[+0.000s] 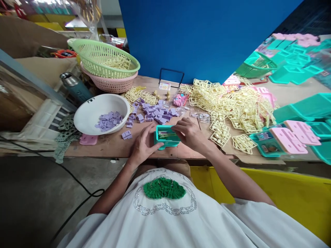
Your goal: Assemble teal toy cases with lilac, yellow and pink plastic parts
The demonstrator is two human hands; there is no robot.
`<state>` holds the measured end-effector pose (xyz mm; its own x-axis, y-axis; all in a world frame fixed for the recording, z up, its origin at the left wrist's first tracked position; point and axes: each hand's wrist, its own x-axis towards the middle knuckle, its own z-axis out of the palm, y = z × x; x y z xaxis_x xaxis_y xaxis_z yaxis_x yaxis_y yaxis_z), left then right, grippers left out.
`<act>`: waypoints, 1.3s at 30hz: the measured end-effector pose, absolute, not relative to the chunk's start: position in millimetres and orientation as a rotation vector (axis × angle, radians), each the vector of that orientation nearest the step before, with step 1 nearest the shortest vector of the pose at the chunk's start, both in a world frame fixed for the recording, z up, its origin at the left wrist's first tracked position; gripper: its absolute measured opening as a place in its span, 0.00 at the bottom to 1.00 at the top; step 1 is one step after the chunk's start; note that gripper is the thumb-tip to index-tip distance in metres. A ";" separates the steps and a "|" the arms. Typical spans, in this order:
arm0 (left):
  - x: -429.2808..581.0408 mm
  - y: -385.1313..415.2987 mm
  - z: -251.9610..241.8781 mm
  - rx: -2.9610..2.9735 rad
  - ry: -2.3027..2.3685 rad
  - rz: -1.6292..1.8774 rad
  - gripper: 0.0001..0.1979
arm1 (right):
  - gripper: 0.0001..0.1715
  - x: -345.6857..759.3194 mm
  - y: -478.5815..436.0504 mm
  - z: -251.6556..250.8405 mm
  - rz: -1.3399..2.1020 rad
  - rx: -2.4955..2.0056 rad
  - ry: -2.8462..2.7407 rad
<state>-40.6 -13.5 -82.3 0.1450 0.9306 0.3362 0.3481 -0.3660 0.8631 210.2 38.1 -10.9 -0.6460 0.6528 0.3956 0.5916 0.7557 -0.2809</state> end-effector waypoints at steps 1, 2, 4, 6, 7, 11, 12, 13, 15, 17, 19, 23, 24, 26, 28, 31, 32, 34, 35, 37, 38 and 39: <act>-46.0 -16.5 -80.1 1.812 1.263 1.219 0.40 | 0.15 217.8 37.1 -10.7 0.193 -0.966 -2.389; -51.0 -18.7 -78.5 1.809 1.299 1.229 0.40 | 0.14 226.4 37.2 -10.9 0.210 -1.003 -2.295; -57.8 -20.0 -77.4 1.807 1.346 1.239 0.39 | 0.13 246.4 41.1 -13.2 0.236 -1.110 -2.084; -58.0 -17.6 -78.5 1.834 1.337 1.225 0.40 | 0.12 268.3 49.9 -18.3 0.269 -1.242 -1.890; -55.5 -15.7 -79.4 1.856 1.315 1.218 0.40 | 0.12 279.0 55.4 -21.5 0.285 -1.313 -1.812; -38.6 -9.3 -80.4 1.903 1.251 1.246 0.38 | 0.14 306.6 77.7 -33.0 0.264 -1.535 -1.755; -34.8 -8.4 -79.7 1.897 1.255 1.269 0.37 | 0.14 307.5 82.2 -35.3 0.250 -1.550 -1.785; -31.8 -7.7 -78.7 1.888 1.263 1.291 0.35 | 0.13 305.7 86.5 -37.4 0.243 -1.547 -1.822; -27.7 -6.3 -76.2 1.874 1.283 1.333 0.33 | 0.12 295.9 95.6 -41.2 0.249 -1.511 -1.894; -25.3 -5.2 -73.8 1.881 1.286 1.373 0.29 | 0.13 281.3 107.5 -44.1 0.250 -1.484 -1.959; -24.1 -5.3 -73.1 1.903 1.273 1.424 0.26 | 0.14 265.3 123.5 -44.6 0.244 -1.475 -2.011; -24.4 -13.8 -81.1 1.928 1.308 1.574 0.19 | 0.16 227.3 163.8 -33.9 0.236 -1.467 -2.118; -25.1 -17.6 -84.8 1.931 1.335 1.590 0.18 | 0.16 215.0 174.1 -29.0 0.236 -1.460 -2.151; -26.8 -25.8 -92.7 1.934 1.384 1.573 0.17 | 0.17 187.2 193.6 -18.6 0.237 -1.444 -2.229; -28.2 -32.7 -99.8 1.936 1.427 1.549 0.17 | 0.18 158.0 211.1 -9.5 0.240 -1.434 -2.319; -29.5 -37.1 -106.8 1.944 1.482 1.538 0.16 | 0.15 121.9 231.9 -2.8 0.250 -1.470 -2.464; -29.8 -37.0 -108.0 1.950 1.496 1.533 0.16 | 0.12 113.5 236.6 -3.0 0.257 -1.491 -2.515; -30.2 -35.6 -109.3 1.968 1.503 1.523 0.17 | 0.14 102.4 241.6 -6.8 0.270 -1.534 -2.614; -30.3 -34.7 -109.5 1.982 1.501 1.523 0.17 | 0.17 99.3 242.1 -9.9 0.271 -1.553 -2.657; -30.3 -33.5 -109.3 2.013 1.496 1.521 0.18 | 0.20 96.8 239.9 -17.2 0.255 -1.580 -2.719; -30.1 -33.3 -109.0 2.027 1.491 1.518 0.18 | 0.20 97.0 238.3 -20.6 0.241 -1.586 -2.738; -29.8 -33.4 -108.7 2.036 1.488 1.514 0.18 | 0.20 97.7 237.0 -23.4 0.228 -1.588 -2.751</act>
<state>-29.8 -33.4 -108.7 -0.0313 0.7958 0.6048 0.5909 -0.4733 0.6533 97.7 237.0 -23.4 -0.5022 0.8579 -0.1082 0.8641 0.4929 -0.1023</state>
